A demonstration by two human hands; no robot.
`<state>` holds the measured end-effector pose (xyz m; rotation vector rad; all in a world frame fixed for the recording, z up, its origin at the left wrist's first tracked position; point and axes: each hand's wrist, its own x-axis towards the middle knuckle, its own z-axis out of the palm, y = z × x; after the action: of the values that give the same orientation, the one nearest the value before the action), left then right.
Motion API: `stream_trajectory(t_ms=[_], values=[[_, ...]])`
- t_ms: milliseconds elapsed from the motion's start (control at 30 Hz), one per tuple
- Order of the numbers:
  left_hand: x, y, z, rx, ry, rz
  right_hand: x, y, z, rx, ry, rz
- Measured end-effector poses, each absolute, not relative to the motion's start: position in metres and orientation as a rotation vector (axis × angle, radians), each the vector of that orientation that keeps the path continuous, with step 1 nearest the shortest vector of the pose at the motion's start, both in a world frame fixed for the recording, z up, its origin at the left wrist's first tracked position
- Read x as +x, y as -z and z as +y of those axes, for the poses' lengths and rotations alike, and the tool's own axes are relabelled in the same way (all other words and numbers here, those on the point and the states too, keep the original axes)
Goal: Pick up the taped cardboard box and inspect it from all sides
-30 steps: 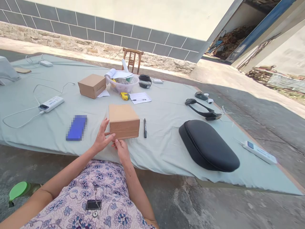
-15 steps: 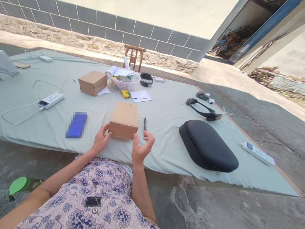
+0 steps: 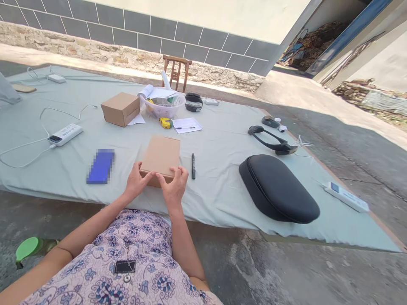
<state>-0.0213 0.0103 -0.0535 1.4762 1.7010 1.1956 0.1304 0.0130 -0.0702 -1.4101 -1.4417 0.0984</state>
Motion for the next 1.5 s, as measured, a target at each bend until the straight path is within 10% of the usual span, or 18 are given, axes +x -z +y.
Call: stream_trajectory(t_ms=[1500], values=[[-0.073, 0.053, 0.016, 1.812, -1.115, 1.331, 0.175, 0.056, 0.049, -1.347, -0.168, -1.454]])
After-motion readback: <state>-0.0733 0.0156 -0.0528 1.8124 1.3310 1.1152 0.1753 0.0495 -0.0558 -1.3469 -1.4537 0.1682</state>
